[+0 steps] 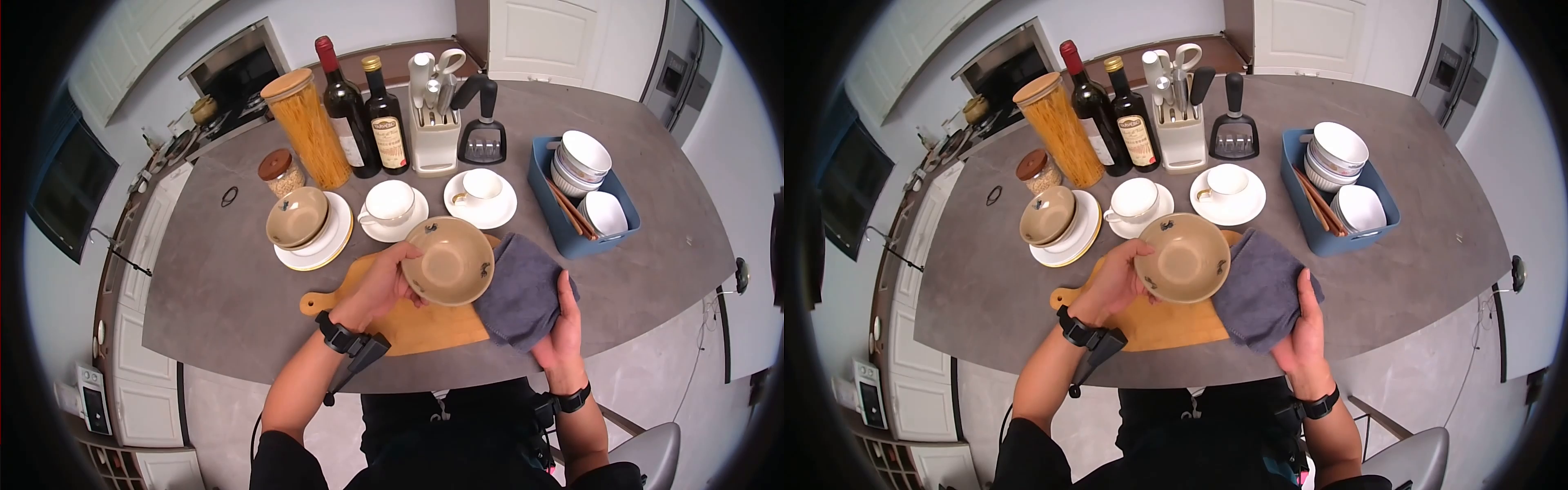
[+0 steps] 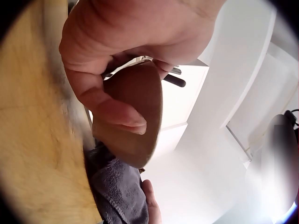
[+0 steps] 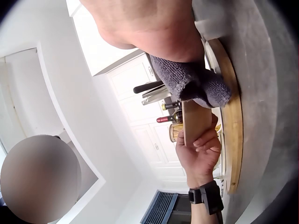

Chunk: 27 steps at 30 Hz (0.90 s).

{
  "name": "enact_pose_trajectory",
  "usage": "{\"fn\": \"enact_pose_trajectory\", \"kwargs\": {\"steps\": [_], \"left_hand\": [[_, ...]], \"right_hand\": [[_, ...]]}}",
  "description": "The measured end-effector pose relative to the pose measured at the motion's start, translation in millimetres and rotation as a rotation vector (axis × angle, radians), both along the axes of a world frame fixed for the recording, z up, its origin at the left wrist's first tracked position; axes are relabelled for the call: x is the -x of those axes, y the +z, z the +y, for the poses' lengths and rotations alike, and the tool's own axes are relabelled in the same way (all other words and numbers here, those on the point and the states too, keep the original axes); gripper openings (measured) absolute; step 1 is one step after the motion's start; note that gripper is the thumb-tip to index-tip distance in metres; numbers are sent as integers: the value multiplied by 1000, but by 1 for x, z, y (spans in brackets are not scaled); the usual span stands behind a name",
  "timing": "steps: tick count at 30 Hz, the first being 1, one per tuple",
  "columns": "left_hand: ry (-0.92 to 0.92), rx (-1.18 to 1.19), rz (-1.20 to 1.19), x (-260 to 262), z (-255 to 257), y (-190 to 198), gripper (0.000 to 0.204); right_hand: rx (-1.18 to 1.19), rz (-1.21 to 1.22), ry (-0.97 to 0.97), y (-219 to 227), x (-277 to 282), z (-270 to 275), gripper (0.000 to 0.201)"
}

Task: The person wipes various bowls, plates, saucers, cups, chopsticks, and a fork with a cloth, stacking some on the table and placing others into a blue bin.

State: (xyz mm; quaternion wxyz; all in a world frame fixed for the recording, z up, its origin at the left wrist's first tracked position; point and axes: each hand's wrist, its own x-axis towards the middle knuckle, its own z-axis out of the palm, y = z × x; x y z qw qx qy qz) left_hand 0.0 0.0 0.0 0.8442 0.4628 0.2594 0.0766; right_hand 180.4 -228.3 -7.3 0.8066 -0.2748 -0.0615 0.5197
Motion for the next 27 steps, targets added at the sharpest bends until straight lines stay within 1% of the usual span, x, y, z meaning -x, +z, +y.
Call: {"fn": "enact_pose_trajectory", "kwargs": {"steps": [2, 3, 5, 6, 8, 9, 11, 12, 14, 17, 18, 20, 21, 22, 23, 24, 26, 27], "left_hand": [[133, 39, -18, -3, -3, 3, 42], [128, 42, -26, -3, -1, -1, 42], [65, 138, -130, 5, 4, -9, 42], [72, 145, -137, 7, 6, -11, 42], [-17, 229, -254, 14, 8, -9, 42], [-5, 238, -258, 16, 7, -10, 42], [95, 193, -237, 18, 3, -10, 44], [103, 205, -239, 20, 1, -8, 44], [84, 201, -308, 22, 1, -6, 46], [46, 253, -364, 28, 7, -16, 53], [51, 258, -371, 27, 6, -13, 53], [97, 217, -382, 25, 2, -4, 51], [103, 218, -389, 25, 2, -5, 51], [47, 236, -439, 26, 3, -6, 53], [-10, 252, -487, 26, 4, -6, 54], [-9, 248, -494, 25, 4, -5, 54], [-47, 192, -422, 22, 4, -4, 60], [-48, 188, -432, 21, 5, -5, 60]], "right_hand": [[10, -22, -14, 5, 1, 5, 64], [14, -29, 9, 5, 3, 7, 64], [17, -38, 51, 6, 7, 12, 65], [25, -45, 58, 7, 9, 13, 65], [25, -106, 66, 9, 13, 16, 67], [35, -109, 77, 9, 14, 17, 67], [28, -101, 41, 9, 16, 18, 64], [39, -103, 48, 9, 16, 19, 64], [23, -104, 32, 9, 15, 21, 64], [21, -126, 30, 13, 7, 25, 63], [26, -132, 34, 18, 5, 28, 63], [54, -252, -111, 32, 1, 37, 63], [49, -346, -130, 39, -1, 41, 62], [48, -352, -126, 40, -4, 46, 62], [63, -525, -196, 39, -9, 51, 63], [77, -698, -267, 40, -12, 55, 63], [92, -1222, -200, 38, -17, 63, 65], [37, -1531, -165, 44, -18, 71, 65]]}}
